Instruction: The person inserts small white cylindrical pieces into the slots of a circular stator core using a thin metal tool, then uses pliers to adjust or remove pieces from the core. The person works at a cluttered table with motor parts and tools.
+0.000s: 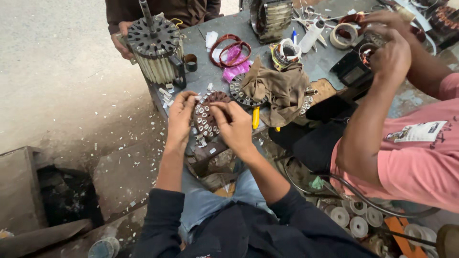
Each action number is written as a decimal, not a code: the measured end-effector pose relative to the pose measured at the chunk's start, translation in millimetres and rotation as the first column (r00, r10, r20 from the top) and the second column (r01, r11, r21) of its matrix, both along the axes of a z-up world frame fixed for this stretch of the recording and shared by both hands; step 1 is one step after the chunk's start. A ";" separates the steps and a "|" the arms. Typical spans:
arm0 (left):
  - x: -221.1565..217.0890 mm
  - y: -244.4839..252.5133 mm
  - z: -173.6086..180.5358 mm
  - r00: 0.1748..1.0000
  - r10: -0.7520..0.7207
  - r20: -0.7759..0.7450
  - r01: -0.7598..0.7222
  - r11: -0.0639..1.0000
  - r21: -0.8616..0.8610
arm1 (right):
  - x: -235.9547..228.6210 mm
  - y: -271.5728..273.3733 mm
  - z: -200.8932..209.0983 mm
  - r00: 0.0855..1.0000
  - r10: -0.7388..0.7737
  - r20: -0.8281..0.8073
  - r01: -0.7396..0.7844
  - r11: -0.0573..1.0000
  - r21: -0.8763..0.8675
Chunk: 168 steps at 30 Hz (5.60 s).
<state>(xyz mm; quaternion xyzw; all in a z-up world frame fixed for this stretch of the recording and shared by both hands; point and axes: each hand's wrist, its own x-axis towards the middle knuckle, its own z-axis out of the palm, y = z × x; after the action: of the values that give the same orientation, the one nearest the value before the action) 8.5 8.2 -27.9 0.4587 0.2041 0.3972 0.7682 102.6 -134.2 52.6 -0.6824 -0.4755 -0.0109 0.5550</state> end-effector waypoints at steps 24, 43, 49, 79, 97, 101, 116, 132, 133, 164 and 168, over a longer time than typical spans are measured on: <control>-15.3 -69.9 41.6 0.899 0.384 -0.208 -0.265 0.858 0.439 | 1.9 -176.2 -135.2 0.591 -0.118 -0.798 -0.231 0.923 -0.308; -1.8 -77.5 43.1 0.836 0.527 -0.152 -0.399 0.775 0.490 | 15.3 -40.0 -32.6 0.974 0.211 0.082 -0.191 0.961 -0.201; 4.4 -76.3 39.2 0.812 0.569 -0.132 -0.435 0.739 0.515 | 21.5 -34.2 -37.1 0.972 0.211 0.103 -0.185 0.959 -0.215; 8.6 -73.5 39.5 0.766 0.619 -0.174 -0.462 0.718 0.521 | 8.4 -27.6 -14.8 0.776 0.181 0.604 0.109 0.905 -0.412; 7.6 -83.6 41.0 0.837 0.491 -0.241 -0.348 0.818 0.458 | 20.5 -73.6 -3.1 0.963 0.187 0.194 -0.079 0.884 -0.460; 8.3 -84.6 38.8 0.849 0.486 -0.206 -0.368 0.825 0.430 | 20.9 -86.7 -17.6 0.986 0.160 0.047 -0.133 0.925 -0.357; 1.1 -84.7 38.0 0.861 0.492 -0.127 -0.429 0.838 0.336 | 15.6 -104.2 -33.1 0.981 0.192 -0.020 -0.186 0.916 -0.356; 9.7 -78.4 37.8 0.822 0.518 -0.236 -0.360 0.795 0.489 | 22.0 -84.6 -36.4 0.978 0.210 -0.002 -0.204 0.947 -0.247; 8.2 -78.3 36.6 0.808 0.530 -0.260 -0.348 0.783 0.515 | 21.6 -84.7 -37.1 0.975 0.220 -0.015 -0.217 0.943 -0.251; 4.7 -72.6 44.5 0.782 0.610 -0.128 -0.414 0.662 0.624 | 14.5 -21.4 -31.7 0.953 0.130 0.273 -0.071 0.974 -0.215; 7.5 -73.1 45.7 0.765 0.630 -0.134 -0.435 0.658 0.615 | 16.1 -21.3 -34.5 0.943 0.131 0.307 -0.062 0.972 -0.226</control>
<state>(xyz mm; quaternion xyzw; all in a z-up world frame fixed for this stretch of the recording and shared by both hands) 16.0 -64.9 17.8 0.6377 0.3360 0.5644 0.4023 118.7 -155.4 18.1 -0.7030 -0.5905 -0.0428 0.3940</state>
